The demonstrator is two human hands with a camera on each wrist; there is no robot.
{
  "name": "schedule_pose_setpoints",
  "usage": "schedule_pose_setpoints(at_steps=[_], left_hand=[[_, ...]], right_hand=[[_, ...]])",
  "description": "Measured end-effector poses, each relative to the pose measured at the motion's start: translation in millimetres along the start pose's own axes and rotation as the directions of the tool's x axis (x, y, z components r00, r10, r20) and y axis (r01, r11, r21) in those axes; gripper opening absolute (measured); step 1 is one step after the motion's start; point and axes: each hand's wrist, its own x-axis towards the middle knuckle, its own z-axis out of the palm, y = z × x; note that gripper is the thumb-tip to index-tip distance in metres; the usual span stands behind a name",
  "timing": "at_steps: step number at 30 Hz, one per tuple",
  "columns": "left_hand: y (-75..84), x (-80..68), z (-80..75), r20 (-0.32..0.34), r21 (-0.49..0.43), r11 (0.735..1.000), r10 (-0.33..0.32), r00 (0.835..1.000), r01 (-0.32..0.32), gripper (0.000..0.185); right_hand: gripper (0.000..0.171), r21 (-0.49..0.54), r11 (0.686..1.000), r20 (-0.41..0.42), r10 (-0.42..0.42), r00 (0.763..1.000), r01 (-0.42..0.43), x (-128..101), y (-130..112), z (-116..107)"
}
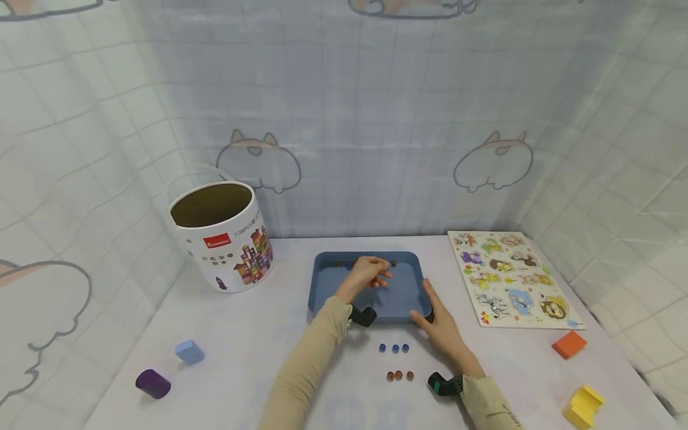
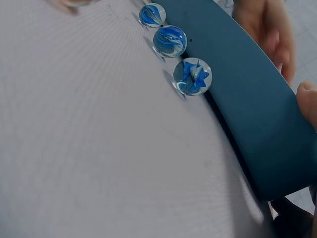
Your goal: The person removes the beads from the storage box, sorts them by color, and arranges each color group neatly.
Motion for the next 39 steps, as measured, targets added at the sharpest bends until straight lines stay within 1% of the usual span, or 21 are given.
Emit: schedule_pose_setpoints(at_steps=[3, 5, 7, 10, 12, 17, 20, 24, 27, 30, 33, 36, 39], left_hand=[[-3.5, 14.8, 2.5, -0.066, 0.011, 1.000, -0.010, 0.998, 0.010, 0.031], [-5.6, 20.3, 4.0, -0.098, 0.021, 1.000, -0.016, 0.995, 0.018, 0.030], [-7.1, 23.3, 6.0, -0.116, 0.029, 0.999, -0.014, 0.993, 0.017, 0.029], [-8.0, 25.7, 8.1, -0.122, 0.027, 1.000, -0.011, 0.992, 0.014, 0.028], [-9.4, 27.9, 8.5, -0.124, 0.028, 0.999, -0.020, 0.992, 0.024, 0.026], [-14.8, 40.2, 10.0, -0.137, 0.104, 0.993, -0.047, 0.989, 0.061, 0.021], [-14.3, 40.9, 10.1, -0.121, 0.157, 0.985, -0.050, 0.991, 0.069, 0.022], [-7.4, 31.4, 7.1, -0.055, 0.211, 0.975, -0.051, 0.997, 0.062, 0.026], [-2.5, 21.9, 1.3, 0.001, 0.243, 0.969, -0.049, 0.999, 0.047, 0.032], [2.0, 13.9, -4.9, 0.059, 0.260, 0.965, -0.030, 0.998, 0.014, 0.035], [4.3, 3.9, -9.9, 0.118, 0.275, 0.961, 0.006, 0.993, -0.038, 0.035], [4.9, -12.4, -12.9, 0.174, 0.257, 0.963, 0.039, 0.984, -0.083, 0.034], [3.3, -36.1, -13.5, 0.226, 0.211, 0.972, 0.060, 0.972, -0.109, 0.034]], right_hand=[[0.081, -0.005, 1.000, 0.001, 0.006, 1.000, -0.006, 0.0, 0.3, 1.8], [0.081, -0.009, 1.000, -0.005, 0.005, 1.000, -0.005, 0.1, 0.2, 2.4], [0.081, -0.009, 1.000, -0.014, 0.000, 1.000, 0.000, 0.3, -0.5, 1.7], [0.081, -0.007, 1.000, -0.020, -0.012, 1.000, 0.012, 1.3, -0.9, 0.8], [0.081, -0.002, 1.000, -0.017, -0.019, 1.000, 0.019, 1.4, -1.4, 1.3], [0.082, 0.005, 1.000, -0.016, -0.025, 1.000, 0.025, 0.9, -1.6, 2.3], [0.082, -0.001, 1.000, -0.024, -0.028, 0.999, 0.028, 0.7, -0.8, 2.2], [0.082, -0.010, 1.000, -0.021, -0.014, 1.000, 0.014, 0.7, 0.2, 1.0], [0.082, -0.009, 1.000, -0.015, -0.014, 1.000, 0.014, 0.4, -0.5, 0.5], [0.082, 0.002, 1.000, -0.016, -0.020, 1.000, 0.020, 0.8, -1.6, -0.9], [0.082, 0.004, 1.000, -0.011, -0.014, 1.000, 0.014, 1.4, -2.9, -2.3], [0.082, 0.003, 1.000, -0.001, 0.001, 1.000, -0.001, 1.6, -3.7, -2.9], [0.082, 0.006, 1.000, 0.008, 0.008, 1.000, -0.008, 1.1, -4.1, -2.7]])
